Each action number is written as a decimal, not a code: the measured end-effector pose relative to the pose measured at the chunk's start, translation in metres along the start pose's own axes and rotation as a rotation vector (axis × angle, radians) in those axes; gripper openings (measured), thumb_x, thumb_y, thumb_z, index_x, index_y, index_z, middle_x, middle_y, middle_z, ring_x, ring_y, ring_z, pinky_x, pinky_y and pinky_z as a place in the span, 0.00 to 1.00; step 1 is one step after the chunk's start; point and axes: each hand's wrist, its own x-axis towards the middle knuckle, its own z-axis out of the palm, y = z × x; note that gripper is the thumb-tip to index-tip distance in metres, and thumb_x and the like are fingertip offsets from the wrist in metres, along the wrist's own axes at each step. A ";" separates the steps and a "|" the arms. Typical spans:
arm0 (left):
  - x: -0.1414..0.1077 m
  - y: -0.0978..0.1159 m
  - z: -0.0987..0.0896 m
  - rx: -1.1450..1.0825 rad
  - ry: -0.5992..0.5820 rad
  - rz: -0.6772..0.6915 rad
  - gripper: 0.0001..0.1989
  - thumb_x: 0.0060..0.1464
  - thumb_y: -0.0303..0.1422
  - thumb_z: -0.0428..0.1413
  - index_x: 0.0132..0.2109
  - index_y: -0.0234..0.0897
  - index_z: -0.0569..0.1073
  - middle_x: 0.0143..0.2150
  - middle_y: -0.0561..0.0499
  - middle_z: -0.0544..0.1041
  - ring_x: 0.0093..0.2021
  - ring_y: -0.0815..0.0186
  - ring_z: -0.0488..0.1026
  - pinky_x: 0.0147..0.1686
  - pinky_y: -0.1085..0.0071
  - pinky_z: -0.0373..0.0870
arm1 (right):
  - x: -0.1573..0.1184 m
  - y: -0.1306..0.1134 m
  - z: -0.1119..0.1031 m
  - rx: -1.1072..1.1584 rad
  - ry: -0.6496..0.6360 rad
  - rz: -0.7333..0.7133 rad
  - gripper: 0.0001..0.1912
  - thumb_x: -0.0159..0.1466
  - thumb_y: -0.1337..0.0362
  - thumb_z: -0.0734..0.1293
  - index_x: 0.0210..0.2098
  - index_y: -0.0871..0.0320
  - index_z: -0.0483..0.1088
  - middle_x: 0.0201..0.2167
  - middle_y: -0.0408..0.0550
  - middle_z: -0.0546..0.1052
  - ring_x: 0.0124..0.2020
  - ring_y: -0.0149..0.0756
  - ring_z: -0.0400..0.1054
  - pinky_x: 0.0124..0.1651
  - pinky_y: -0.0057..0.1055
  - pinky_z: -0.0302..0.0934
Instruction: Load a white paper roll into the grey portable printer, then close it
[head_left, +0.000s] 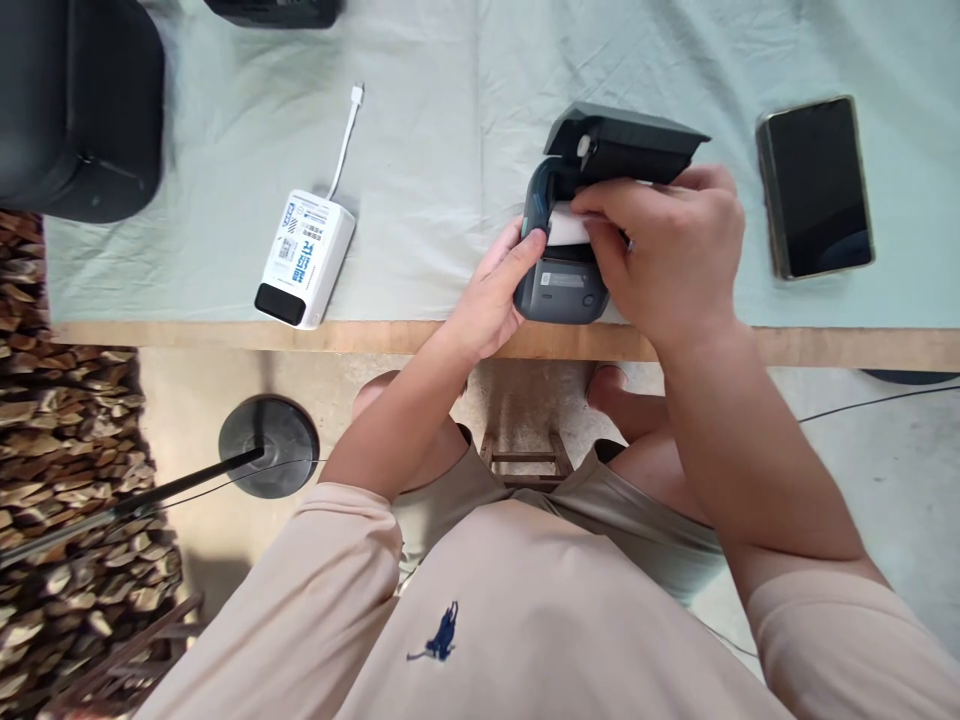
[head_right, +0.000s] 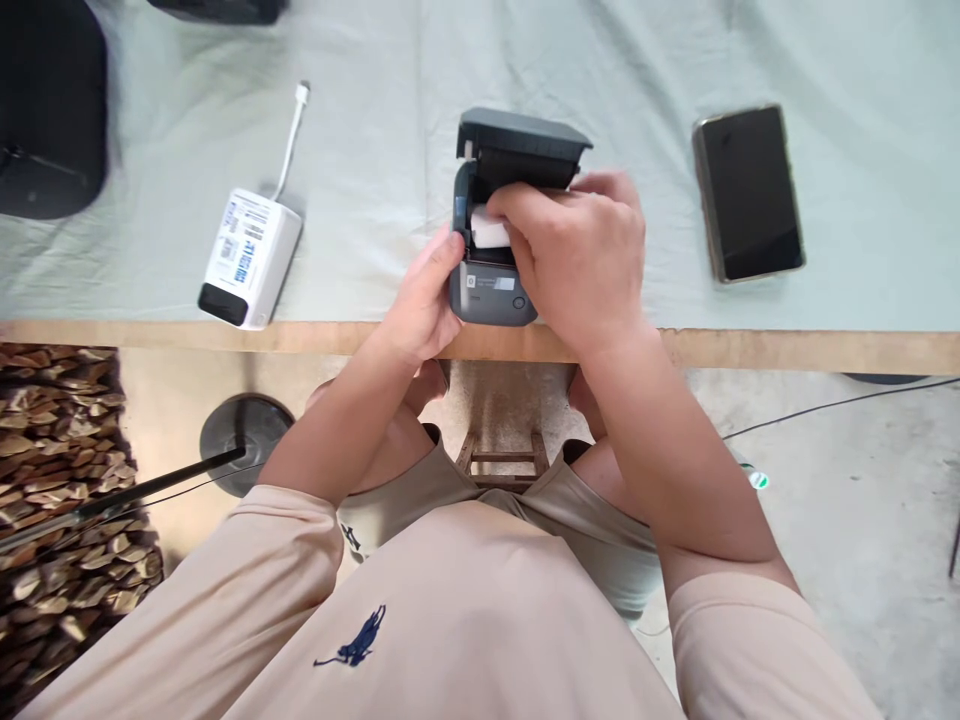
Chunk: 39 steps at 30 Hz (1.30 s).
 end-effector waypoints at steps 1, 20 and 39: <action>0.001 0.000 -0.001 0.016 -0.015 0.004 0.10 0.78 0.39 0.57 0.60 0.43 0.77 0.55 0.52 0.87 0.74 0.53 0.81 0.68 0.59 0.86 | 0.001 -0.003 -0.001 -0.039 -0.019 0.031 0.15 0.77 0.62 0.64 0.51 0.48 0.84 0.41 0.48 0.87 0.44 0.48 0.80 0.67 0.54 0.65; 0.001 0.003 0.002 -0.061 0.046 -0.064 0.13 0.79 0.43 0.54 0.57 0.41 0.79 0.50 0.51 0.87 0.74 0.50 0.81 0.68 0.54 0.86 | -0.001 0.008 0.013 0.074 0.329 -0.233 0.08 0.73 0.62 0.69 0.40 0.50 0.83 0.40 0.48 0.85 0.51 0.52 0.79 0.57 0.50 0.65; -0.003 -0.001 0.001 -0.033 0.077 0.034 0.11 0.64 0.27 0.68 0.49 0.40 0.76 0.43 0.56 0.82 0.63 0.56 0.87 0.63 0.60 0.85 | -0.007 0.019 0.008 0.282 0.395 -0.438 0.13 0.77 0.58 0.66 0.38 0.47 0.81 0.34 0.45 0.83 0.40 0.43 0.79 0.49 0.46 0.69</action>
